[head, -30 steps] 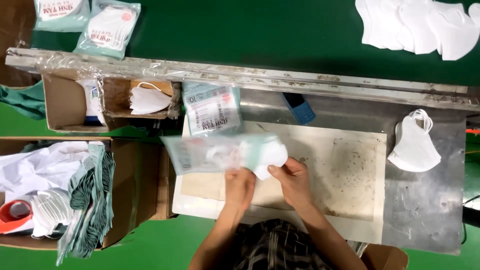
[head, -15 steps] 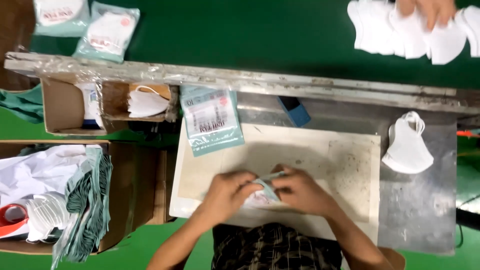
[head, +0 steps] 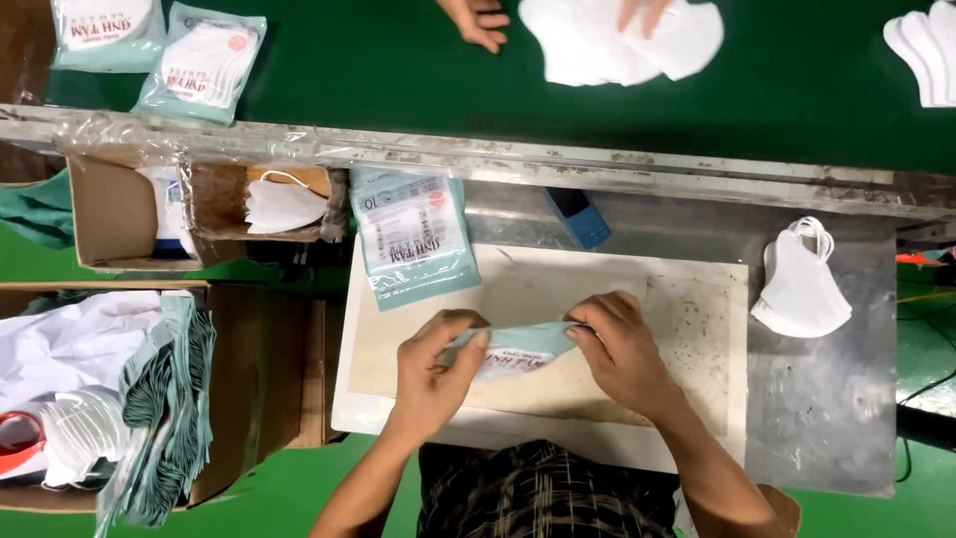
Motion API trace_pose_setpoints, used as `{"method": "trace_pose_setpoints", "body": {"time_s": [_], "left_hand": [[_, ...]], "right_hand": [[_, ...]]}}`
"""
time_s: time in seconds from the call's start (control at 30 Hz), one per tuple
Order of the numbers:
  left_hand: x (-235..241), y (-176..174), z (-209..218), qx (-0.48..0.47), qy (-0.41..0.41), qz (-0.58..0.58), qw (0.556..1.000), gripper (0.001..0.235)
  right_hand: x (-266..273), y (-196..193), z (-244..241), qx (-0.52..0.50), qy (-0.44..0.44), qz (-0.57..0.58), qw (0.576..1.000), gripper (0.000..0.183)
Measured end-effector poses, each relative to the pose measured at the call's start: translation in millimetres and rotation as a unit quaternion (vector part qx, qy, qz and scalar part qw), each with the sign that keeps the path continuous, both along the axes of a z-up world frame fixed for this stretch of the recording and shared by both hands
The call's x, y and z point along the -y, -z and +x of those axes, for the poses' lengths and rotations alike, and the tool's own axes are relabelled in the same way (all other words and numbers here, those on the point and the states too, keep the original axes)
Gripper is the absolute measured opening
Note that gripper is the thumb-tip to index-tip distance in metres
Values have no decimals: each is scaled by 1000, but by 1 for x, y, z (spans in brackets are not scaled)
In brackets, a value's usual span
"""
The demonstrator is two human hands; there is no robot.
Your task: The person stacks white face masks, folds the ear loops onto the stack, and inserts the stack into a printed plastic pouch. They press the pouch closed and place the packed pouch onto the conveyor belt beside the work table, repeating the cycle.
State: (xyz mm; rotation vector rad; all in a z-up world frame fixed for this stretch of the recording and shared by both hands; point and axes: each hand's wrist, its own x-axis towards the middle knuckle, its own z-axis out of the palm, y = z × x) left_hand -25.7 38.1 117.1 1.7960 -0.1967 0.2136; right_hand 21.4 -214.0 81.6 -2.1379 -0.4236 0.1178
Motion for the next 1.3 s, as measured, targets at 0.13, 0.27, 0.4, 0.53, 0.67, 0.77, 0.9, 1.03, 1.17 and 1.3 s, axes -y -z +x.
{"method": "trace_pose_setpoints", "body": {"time_s": [0.13, 0.27, 0.4, 0.53, 0.67, 0.77, 0.9, 1.03, 1.17, 1.3], "left_hand": [[-3, 6, -1, -52, -8, -13, 999, 13], [-3, 10, 1, -77, 14, -6, 997, 18], [-4, 19, 0, -20, 32, -2, 999, 17], [-1, 15, 1, 60, 38, 15, 997, 16], [-1, 5, 0, 20, 39, 22, 999, 12], [-4, 13, 2, 46, 22, -12, 999, 14], [-6, 11, 1, -21, 44, -23, 999, 20], [-8, 7, 0, 38, 85, -13, 996, 23], [1, 26, 1, 10, 95, 5, 995, 22], [5, 15, -1, 56, 69, 46, 995, 24]], "right_hand": [[-1, -4, 2, 106, -66, -16, 992, 9], [5, 3, 4, 109, -36, -14, 993, 10], [6, -14, 6, 159, -70, -41, 984, 5], [7, -12, 3, 114, -69, -66, 989, 6], [-1, -30, 4, 188, -39, -62, 980, 6], [4, -30, 7, 205, -64, -58, 975, 21], [13, -13, 3, 136, -4, -62, 989, 4], [8, -31, 3, 141, -24, -75, 987, 6], [-11, -63, 1, 300, -78, -122, 943, 37], [7, -13, -4, 188, -60, -72, 978, 9]]}}
